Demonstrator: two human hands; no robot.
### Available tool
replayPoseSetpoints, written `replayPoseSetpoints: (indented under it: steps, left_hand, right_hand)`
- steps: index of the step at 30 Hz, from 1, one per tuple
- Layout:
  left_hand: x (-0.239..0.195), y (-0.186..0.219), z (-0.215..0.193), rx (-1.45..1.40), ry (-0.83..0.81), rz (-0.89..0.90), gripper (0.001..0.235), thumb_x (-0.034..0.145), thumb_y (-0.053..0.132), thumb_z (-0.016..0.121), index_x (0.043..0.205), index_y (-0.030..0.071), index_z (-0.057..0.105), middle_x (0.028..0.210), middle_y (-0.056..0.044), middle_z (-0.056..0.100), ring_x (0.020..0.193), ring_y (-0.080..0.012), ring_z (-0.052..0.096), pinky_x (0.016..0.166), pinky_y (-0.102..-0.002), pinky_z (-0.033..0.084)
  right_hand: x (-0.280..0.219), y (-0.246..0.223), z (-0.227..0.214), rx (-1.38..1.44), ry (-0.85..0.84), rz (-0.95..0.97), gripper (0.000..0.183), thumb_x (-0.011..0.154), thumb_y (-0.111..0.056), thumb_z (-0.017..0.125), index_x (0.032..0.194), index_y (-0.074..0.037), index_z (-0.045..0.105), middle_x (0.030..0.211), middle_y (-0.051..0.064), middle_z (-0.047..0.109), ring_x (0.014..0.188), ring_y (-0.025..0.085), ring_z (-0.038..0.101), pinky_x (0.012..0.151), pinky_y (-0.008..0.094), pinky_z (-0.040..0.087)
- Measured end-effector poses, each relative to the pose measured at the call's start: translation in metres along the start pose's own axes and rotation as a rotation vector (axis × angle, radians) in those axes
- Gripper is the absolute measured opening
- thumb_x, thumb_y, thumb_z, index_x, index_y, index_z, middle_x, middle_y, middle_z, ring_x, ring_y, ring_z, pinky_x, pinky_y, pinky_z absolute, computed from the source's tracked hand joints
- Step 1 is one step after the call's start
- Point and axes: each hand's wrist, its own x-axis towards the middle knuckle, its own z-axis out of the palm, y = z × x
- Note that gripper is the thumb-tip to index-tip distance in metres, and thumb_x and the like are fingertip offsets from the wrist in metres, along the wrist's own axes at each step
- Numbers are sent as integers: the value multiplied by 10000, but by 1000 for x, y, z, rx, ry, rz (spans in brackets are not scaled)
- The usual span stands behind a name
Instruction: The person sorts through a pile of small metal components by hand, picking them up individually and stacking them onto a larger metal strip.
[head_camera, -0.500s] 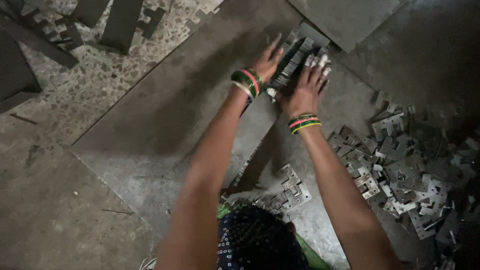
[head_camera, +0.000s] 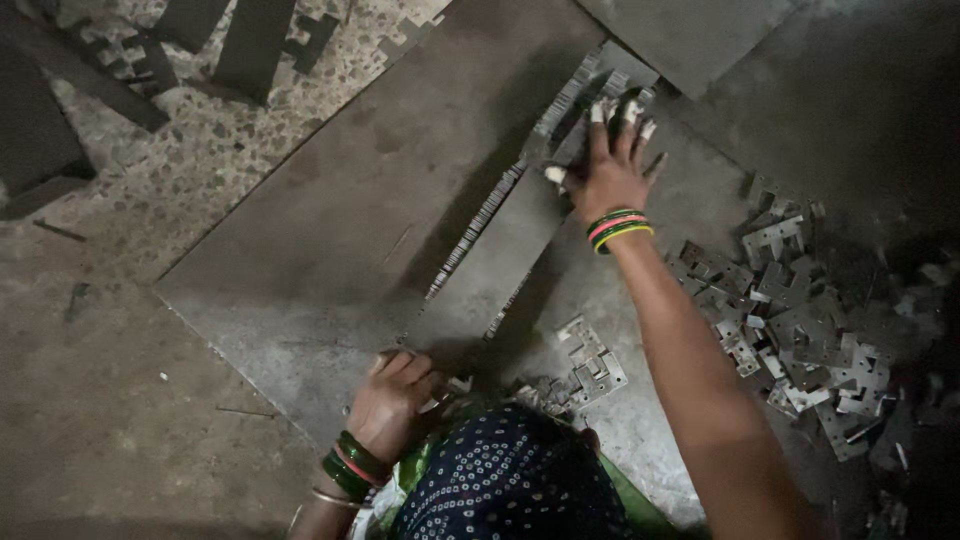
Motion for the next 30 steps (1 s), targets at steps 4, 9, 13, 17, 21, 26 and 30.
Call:
replayPoseSetpoints:
  steps: [4,9,13,17,21,26,30]
  left_hand:
    - [0,-6,6,-93,13,-9,244,780,318,809,853,105,713,877,-39,638,875,-241,619,849,-394,476]
    - [11,-5,3,-229,17,6,307,757,362,825,815,88,698,846,-47,618,817,-242,590,771,-402,447]
    - [14,-3,1,-200,0,-4,366,750,427,842,786,93,697,802,-50,591,786,-244,570,777,-396,461]
    - [14,-5,-3,-209,-5,6,348,751,422,839,767,108,691,799,-43,580,785,-241,563,770,-394,461]
    - [16,-9,-4,-198,26,19,370,760,429,839,727,107,659,780,-54,556,789,-254,563,769,-409,451]
    - [13,-16,4,-205,-8,10,402,708,442,842,799,89,671,802,-70,549,777,-274,549,745,-438,431]
    - [9,-17,9,-219,26,30,455,676,452,833,883,74,687,868,-65,583,781,-260,543,776,-436,437]
  right_hand:
    - [21,5,-12,-24,-13,57,955,902,-524,761,1657,-245,249,1733,173,180,1552,470,200,1224,738,102]
    - [36,11,-16,-73,-93,69,1082,822,-524,789,1647,-265,139,1706,168,90,1535,480,117,1174,747,41]
    - [38,13,-7,-18,-46,36,1058,854,-481,796,1672,-259,162,1719,220,81,1540,519,88,1172,758,15]
    - [41,13,-14,15,55,-43,1184,814,-584,844,1676,-141,164,1711,290,101,1567,534,75,1197,753,19]
    - [81,22,-34,-65,-31,-73,1409,687,-717,861,1631,35,133,1670,380,84,1556,537,54,1224,703,33]
    - [102,28,-16,-175,-137,-150,1487,599,-813,780,1627,27,110,1672,351,85,1554,498,55,1227,673,46]
    - [106,32,-9,-188,-154,-171,1510,588,-840,749,1629,30,87,1661,349,83,1550,485,49,1222,663,37]
